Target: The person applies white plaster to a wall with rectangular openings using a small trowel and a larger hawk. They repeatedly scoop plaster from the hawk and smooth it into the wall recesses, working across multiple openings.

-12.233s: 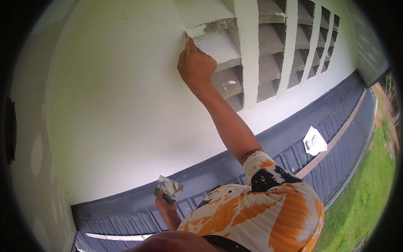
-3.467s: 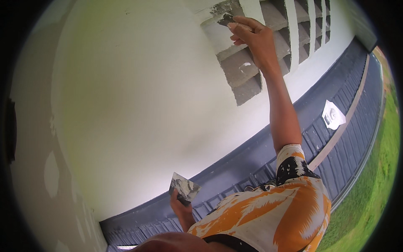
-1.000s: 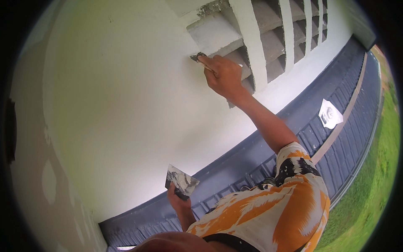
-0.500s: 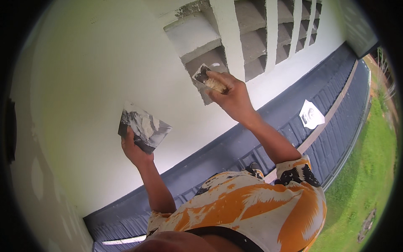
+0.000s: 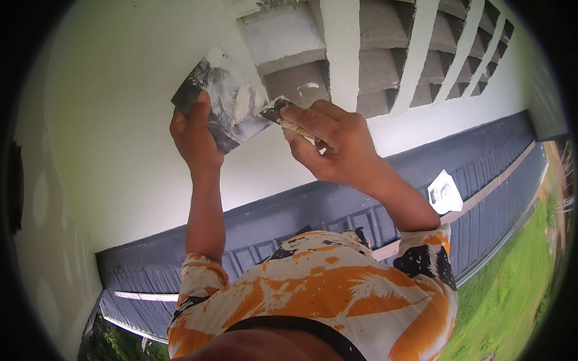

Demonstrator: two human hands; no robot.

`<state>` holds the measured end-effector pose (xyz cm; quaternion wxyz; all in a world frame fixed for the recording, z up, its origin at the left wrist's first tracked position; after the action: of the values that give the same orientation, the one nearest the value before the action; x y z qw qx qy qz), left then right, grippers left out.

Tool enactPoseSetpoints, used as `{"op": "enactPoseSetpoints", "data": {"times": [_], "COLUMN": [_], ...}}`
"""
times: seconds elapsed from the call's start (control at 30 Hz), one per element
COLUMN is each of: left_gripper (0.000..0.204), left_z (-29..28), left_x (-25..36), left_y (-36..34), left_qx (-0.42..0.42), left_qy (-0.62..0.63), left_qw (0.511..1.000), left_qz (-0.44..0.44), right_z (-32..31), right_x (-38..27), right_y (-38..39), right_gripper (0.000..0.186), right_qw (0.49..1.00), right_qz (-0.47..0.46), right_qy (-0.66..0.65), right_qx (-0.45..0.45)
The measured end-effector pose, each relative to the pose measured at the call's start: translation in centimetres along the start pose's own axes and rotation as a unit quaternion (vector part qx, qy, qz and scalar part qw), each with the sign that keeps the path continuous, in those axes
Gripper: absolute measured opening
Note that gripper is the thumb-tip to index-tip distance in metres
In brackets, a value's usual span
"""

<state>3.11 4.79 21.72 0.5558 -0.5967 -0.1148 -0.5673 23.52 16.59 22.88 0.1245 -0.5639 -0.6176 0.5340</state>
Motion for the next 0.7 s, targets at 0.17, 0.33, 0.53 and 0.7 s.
{"op": "enactPoseSetpoints", "data": {"times": [0.17,0.33,0.53,0.7], "left_gripper": [0.019,0.017,0.016,0.018], "left_z": [1.8,2.2,5.1,2.8], "left_x": [-1.1,-1.9,-0.8,-0.1], "left_y": [1.2,2.0,3.6,2.1], "left_qx": [0.0,0.045,0.017,0.163], "left_qy": [0.025,-0.03,-0.074,-0.046], "left_qw": [0.999,0.999,0.995,0.985], "left_qz": [-0.044,-0.01,0.069,0.023], "right_z": [-0.4,-1.3,-0.1,-0.8], "right_x": [2.2,2.6,2.1,5.3], "right_y": [-0.3,0.4,-0.1,0.6], "right_gripper": [0.027,0.024,0.019,0.021], "right_qw": [0.996,0.996,0.996,0.99], "right_qz": [-0.027,-0.028,-0.03,0.065], "right_qy": [0.05,0.021,0.025,-0.078], "right_qx": [-0.069,-0.083,-0.079,-0.102]}}
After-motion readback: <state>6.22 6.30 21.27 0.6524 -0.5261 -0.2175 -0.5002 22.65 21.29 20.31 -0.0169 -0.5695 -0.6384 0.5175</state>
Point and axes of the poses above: each hand's wrist, its own y-axis away from the middle knuckle, its own z-axis out of the palm, x = y × z, the point moved 7 cm from there along -y, towards the middle knuckle
